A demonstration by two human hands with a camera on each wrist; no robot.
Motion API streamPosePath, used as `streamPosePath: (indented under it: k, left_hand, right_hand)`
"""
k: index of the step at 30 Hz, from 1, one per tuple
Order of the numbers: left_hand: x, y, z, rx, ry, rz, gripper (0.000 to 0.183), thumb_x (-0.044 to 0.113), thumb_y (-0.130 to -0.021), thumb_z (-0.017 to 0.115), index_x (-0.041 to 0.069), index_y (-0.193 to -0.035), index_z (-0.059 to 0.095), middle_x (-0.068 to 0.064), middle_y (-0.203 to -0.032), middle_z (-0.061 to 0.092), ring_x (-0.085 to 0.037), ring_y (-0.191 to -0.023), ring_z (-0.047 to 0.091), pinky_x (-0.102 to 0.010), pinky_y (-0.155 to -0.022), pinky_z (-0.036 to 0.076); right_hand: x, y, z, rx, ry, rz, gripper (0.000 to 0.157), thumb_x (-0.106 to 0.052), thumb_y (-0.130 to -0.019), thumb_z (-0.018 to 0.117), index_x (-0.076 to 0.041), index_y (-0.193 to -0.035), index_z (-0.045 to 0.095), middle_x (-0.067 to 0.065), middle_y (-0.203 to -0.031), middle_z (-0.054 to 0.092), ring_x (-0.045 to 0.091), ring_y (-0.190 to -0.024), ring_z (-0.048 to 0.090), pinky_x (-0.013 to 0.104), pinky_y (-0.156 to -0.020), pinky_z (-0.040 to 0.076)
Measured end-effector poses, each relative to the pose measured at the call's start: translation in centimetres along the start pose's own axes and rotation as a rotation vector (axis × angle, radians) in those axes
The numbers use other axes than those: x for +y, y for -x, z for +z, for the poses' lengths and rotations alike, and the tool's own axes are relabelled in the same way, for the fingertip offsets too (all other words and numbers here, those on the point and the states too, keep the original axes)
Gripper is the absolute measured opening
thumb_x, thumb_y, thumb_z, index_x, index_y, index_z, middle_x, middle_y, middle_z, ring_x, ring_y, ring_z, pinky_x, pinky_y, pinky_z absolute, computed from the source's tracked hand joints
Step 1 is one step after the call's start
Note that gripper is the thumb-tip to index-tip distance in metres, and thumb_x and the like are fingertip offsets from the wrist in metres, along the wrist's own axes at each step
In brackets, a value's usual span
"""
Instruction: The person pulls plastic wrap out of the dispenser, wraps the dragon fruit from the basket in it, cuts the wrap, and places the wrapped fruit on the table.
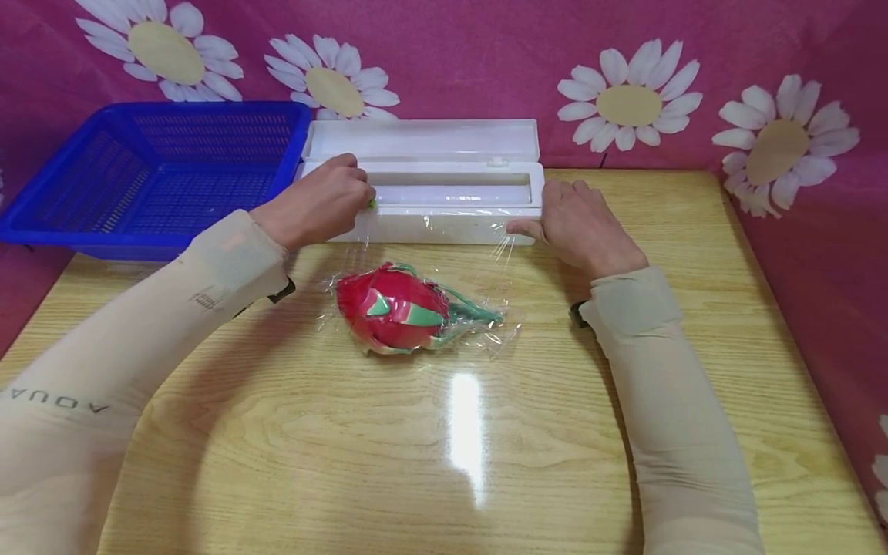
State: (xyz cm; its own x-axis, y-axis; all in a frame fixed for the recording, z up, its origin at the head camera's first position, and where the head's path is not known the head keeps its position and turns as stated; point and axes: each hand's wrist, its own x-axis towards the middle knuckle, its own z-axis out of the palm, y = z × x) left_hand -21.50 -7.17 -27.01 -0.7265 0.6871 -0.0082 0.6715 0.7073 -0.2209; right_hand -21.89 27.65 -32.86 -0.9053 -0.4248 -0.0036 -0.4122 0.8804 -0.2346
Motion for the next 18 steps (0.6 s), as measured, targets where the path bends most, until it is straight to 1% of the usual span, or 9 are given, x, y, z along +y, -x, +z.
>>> streamPosePath:
  k: [1,2,5,10,12,15,18]
  left_hand:
    - [0.04,-0.04,-0.02,-0.006,0.004,-0.005,0.019,-0.003,-0.094,0.061,-0.007,-0.103,0.077,-0.024,-0.102,0.078,-0.038,-0.093,0.064,-0.043,-0.087,0.056]
    - [0.07,-0.08,-0.03,-0.012,0.007,-0.009,0.019,-0.003,-0.094,0.061,-0.007,-0.104,0.077,-0.024,-0.103,0.077,-0.038,-0.094,0.064,-0.043,-0.087,0.056]
    - [0.17,-0.21,-0.1,-0.029,0.017,-0.019,0.019,-0.002,-0.095,0.062,-0.006,-0.106,0.077,-0.024,-0.105,0.077,-0.037,-0.095,0.064,-0.042,-0.088,0.057]
    - [0.24,-0.36,-0.1,-0.021,0.02,-0.01,0.018,-0.002,-0.094,0.062,-0.006,-0.105,0.077,-0.023,-0.102,0.078,-0.037,-0.093,0.064,-0.042,-0.088,0.057]
    - [0.3,-0.46,-0.12,-0.007,0.017,0.004,0.018,-0.003,-0.094,0.062,-0.006,-0.102,0.078,-0.023,-0.1,0.078,-0.037,-0.091,0.065,-0.042,-0.087,0.056]
    - [0.46,-0.68,-0.16,0.019,0.005,0.039,0.018,-0.005,-0.093,0.061,-0.005,-0.099,0.078,-0.023,-0.096,0.078,-0.038,-0.089,0.066,-0.044,-0.086,0.055]
    - [0.64,-0.98,-0.19,0.033,-0.009,0.065,0.018,-0.005,-0.094,0.06,-0.005,-0.099,0.078,-0.022,-0.095,0.079,-0.038,-0.089,0.068,-0.044,-0.087,0.056]
  right_hand:
    - [-0.02,0.04,0.0,-0.002,-0.003,0.003,0.069,-0.058,-0.1,0.056,0.003,-0.13,0.047,0.016,-0.093,0.052,0.03,-0.081,0.051,0.042,-0.075,0.046]
    - [-0.05,0.1,0.0,-0.004,0.003,0.004,0.069,-0.059,-0.1,0.055,0.003,-0.128,0.047,0.016,-0.093,0.052,0.03,-0.081,0.05,0.043,-0.075,0.046]
    - [-0.11,0.33,-0.03,-0.005,0.034,0.01,0.066,-0.059,-0.101,0.053,0.005,-0.118,0.047,0.017,-0.091,0.049,0.031,-0.08,0.048,0.043,-0.075,0.045]
    - [-0.12,0.48,-0.05,-0.002,0.042,0.006,0.066,-0.06,-0.102,0.051,0.005,-0.114,0.046,0.019,-0.093,0.05,0.033,-0.082,0.048,0.045,-0.077,0.044]
    - [-0.13,0.47,-0.06,-0.008,0.025,0.011,0.069,-0.061,-0.101,0.051,0.005,-0.121,0.045,0.019,-0.096,0.05,0.033,-0.086,0.048,0.046,-0.079,0.045]
    - [-0.11,0.45,-0.07,-0.014,0.027,0.018,0.07,-0.061,-0.101,0.051,0.005,-0.122,0.045,0.019,-0.097,0.051,0.034,-0.087,0.048,0.047,-0.08,0.045]
    - [-0.04,0.41,-0.08,-0.015,0.028,0.02,0.069,-0.062,-0.101,0.051,0.005,-0.119,0.046,0.018,-0.094,0.052,0.032,-0.084,0.049,0.045,-0.078,0.046]
